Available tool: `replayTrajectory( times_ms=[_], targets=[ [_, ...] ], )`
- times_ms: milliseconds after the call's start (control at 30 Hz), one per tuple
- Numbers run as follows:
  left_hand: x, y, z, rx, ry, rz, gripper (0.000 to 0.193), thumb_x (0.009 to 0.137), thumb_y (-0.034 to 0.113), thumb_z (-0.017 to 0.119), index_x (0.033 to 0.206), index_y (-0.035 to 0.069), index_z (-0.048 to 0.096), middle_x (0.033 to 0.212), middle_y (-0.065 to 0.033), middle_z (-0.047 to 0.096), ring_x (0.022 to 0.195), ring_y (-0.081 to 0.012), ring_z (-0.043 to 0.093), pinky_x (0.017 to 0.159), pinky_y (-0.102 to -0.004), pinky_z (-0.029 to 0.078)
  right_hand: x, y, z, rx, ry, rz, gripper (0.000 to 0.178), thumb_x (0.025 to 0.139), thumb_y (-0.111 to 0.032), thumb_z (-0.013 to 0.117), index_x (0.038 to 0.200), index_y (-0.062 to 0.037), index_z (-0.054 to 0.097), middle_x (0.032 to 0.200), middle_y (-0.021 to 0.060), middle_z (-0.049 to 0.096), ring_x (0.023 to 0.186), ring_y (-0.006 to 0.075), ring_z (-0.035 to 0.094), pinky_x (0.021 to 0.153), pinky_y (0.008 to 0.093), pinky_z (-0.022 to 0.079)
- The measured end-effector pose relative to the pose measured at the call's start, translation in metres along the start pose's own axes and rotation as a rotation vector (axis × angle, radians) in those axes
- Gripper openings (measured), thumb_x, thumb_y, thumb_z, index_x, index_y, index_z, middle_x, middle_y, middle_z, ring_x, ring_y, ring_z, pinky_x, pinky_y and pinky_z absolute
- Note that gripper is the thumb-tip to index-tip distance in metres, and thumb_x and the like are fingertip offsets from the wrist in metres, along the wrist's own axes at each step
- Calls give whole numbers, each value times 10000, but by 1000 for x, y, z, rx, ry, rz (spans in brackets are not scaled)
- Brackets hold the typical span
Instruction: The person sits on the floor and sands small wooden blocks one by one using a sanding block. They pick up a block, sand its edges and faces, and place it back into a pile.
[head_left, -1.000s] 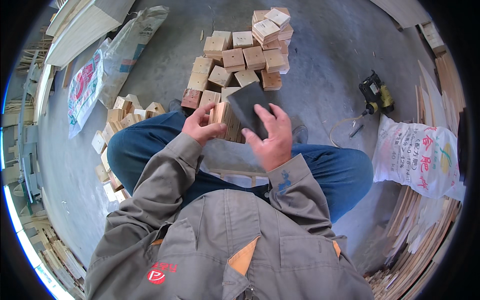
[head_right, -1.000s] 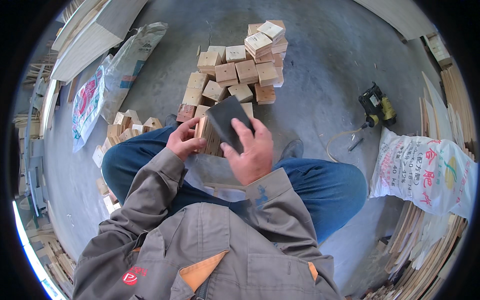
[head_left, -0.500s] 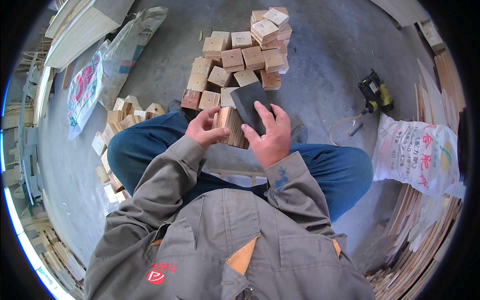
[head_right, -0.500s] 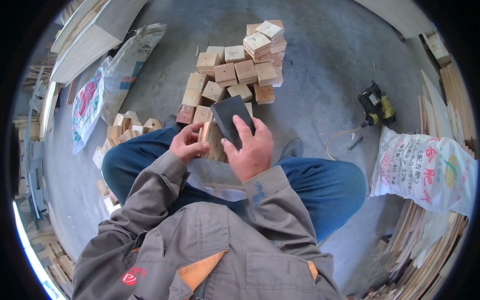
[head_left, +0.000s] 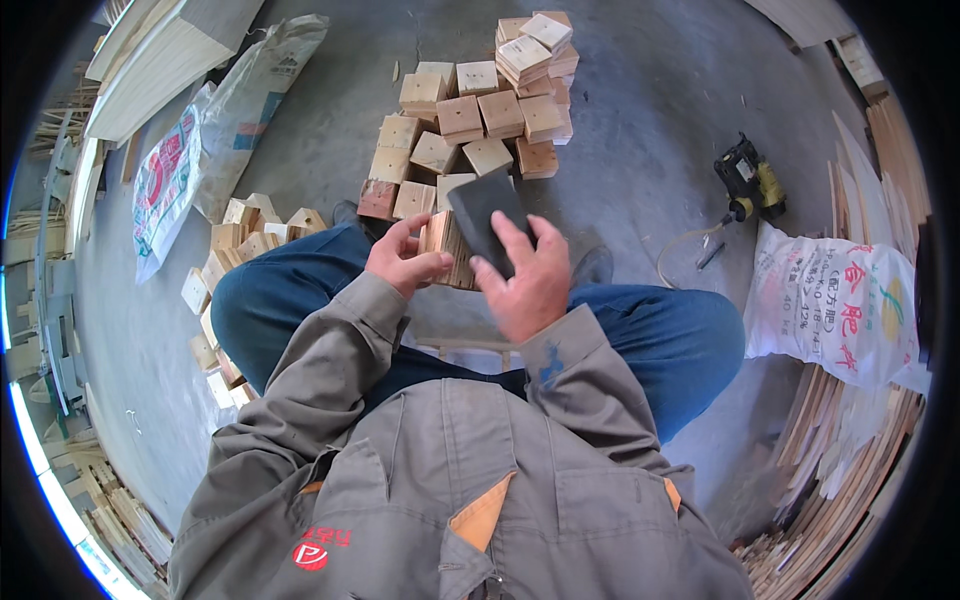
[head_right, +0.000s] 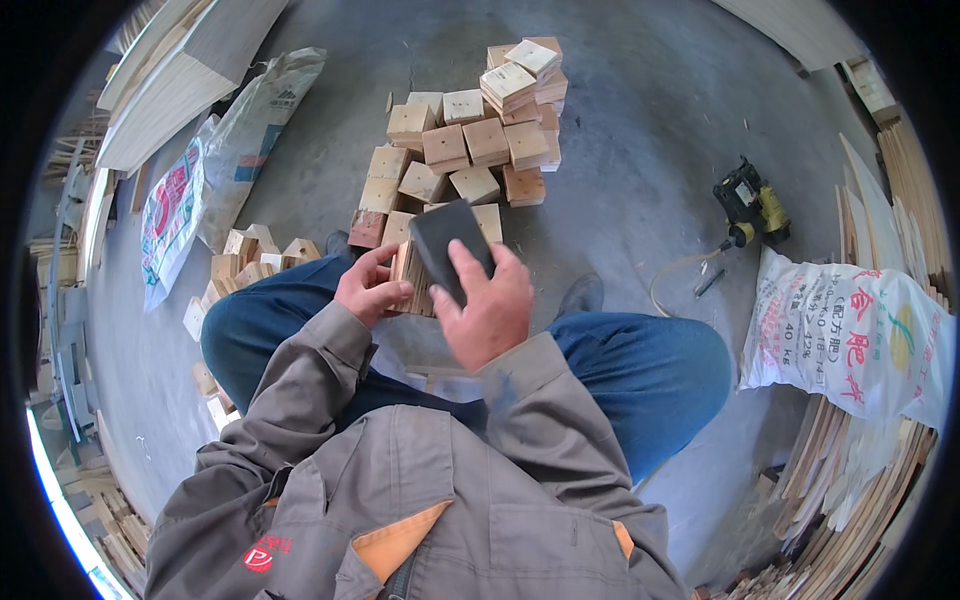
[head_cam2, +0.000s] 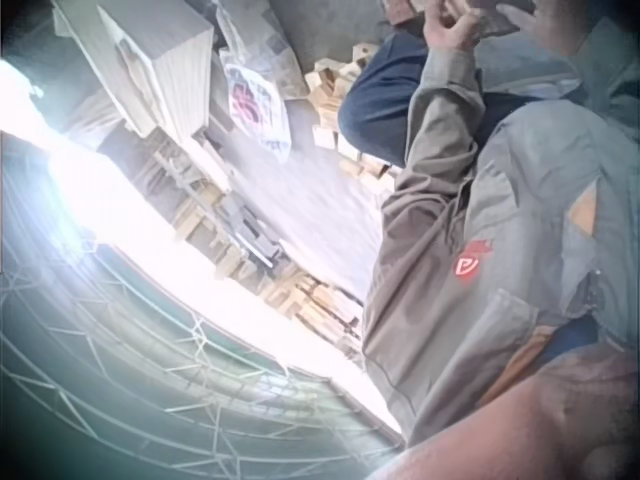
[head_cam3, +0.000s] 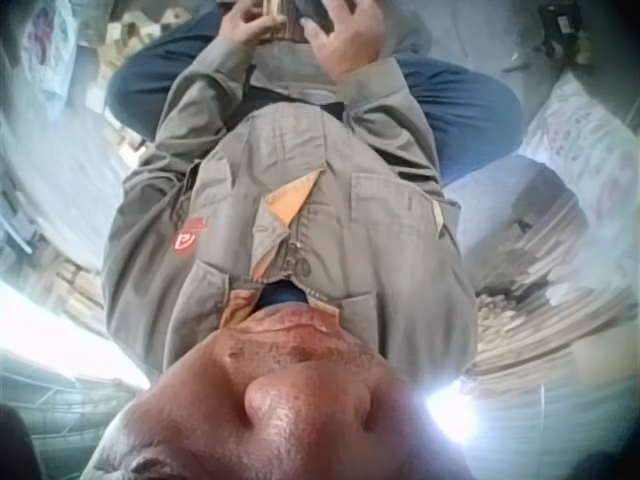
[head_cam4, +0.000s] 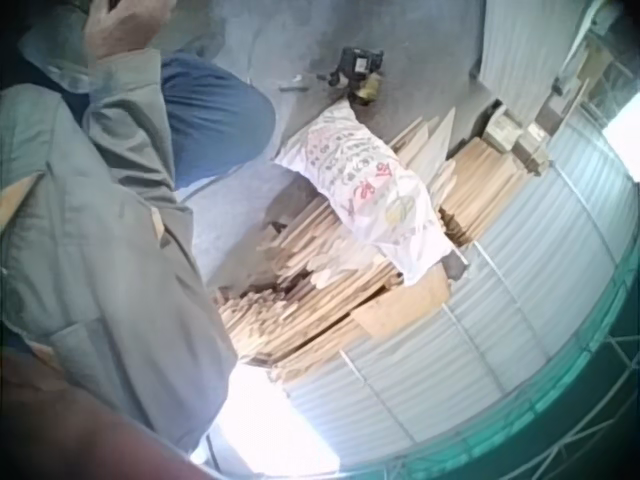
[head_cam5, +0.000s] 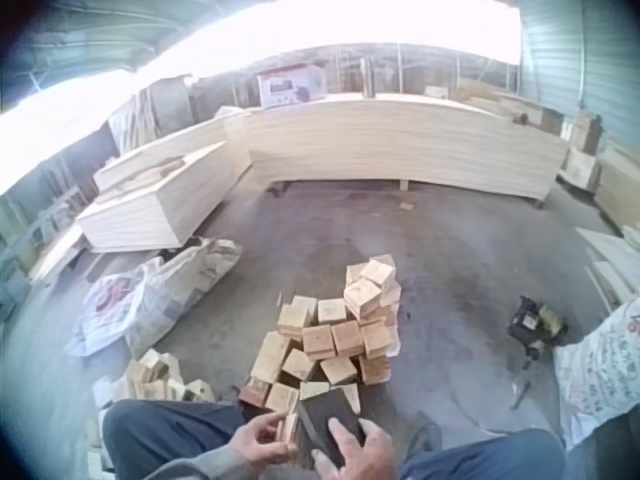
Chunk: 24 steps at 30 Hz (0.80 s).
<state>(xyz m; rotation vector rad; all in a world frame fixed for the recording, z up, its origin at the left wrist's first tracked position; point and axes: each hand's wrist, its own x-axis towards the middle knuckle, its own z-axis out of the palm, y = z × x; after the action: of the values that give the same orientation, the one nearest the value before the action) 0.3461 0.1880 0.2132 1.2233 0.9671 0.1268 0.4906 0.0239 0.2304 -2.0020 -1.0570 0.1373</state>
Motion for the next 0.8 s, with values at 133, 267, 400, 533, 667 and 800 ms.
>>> replayTrajectory(
  times_ms=[133, 267, 400, 533, 667, 800],
  targets=[
    [-3, -1, 6, 29, 14, 35, 878, 789, 171, 830, 1546, 32, 407, 1098, -135, 662, 956, -221, 680, 776, -364, 576, 1, 5, 4, 4, 27, 10, 597, 773, -244, 834, 1331, -127, 660, 1272, 267, 568, 1151, 447, 558, 998, 519, 459],
    [-1, -11, 10, 68, -37, 106, 917, 752, 232, 883, 1508, -29, 435, 1152, -188, 677, 1040, -247, 688, 896, -367, 562, 9, 13, 2, -21, 51, 46, 591, 773, -248, 830, 1327, -125, 665, 1268, 269, 569, 1147, 452, 559, 985, 521, 468],
    [3, 1, 1, 70, 21, -3, 898, 752, 232, 879, 1495, -37, 452, 1152, -196, 679, 1042, -257, 690, 876, -359, 572, -2, -2, 3, 32, 13, -62, 578, 769, -231, 830, 1316, -135, 671, 1262, 250, 565, 1134, 435, 563, 977, 527, 467],
    [-3, -5, 9, 77, -3, 78, 920, 729, 197, 894, 1490, -53, 442, 1165, -195, 684, 1049, -254, 689, 891, -360, 573, 13, 21, 8, -3, 68, 95, 576, 772, -230, 830, 1314, -117, 670, 1240, 267, 581, 1132, 439, 570, 981, 507, 480],
    [-3, -4, 6, 11, -29, 109, 930, 737, 134, 868, 1535, 0, 410, 1131, -140, 658, 1023, -217, 672, 864, -356, 567, 7, 8, 1, -41, 68, 10, 592, 771, -254, 834, 1324, -122, 668, 1255, 271, 568, 1126, 446, 568, 977, 518, 478],
    [-5, 6, 3, 33, 7, 65, 856, 787, 131, 798, 1538, 12, 406, 1148, -134, 662, 972, -212, 690, 790, -344, 581, -3, -6, 2, 87, -4, -68, 588, 775, -261, 830, 1326, -143, 663, 1262, 263, 564, 1160, 447, 548, 992, 537, 455]
  ],
)
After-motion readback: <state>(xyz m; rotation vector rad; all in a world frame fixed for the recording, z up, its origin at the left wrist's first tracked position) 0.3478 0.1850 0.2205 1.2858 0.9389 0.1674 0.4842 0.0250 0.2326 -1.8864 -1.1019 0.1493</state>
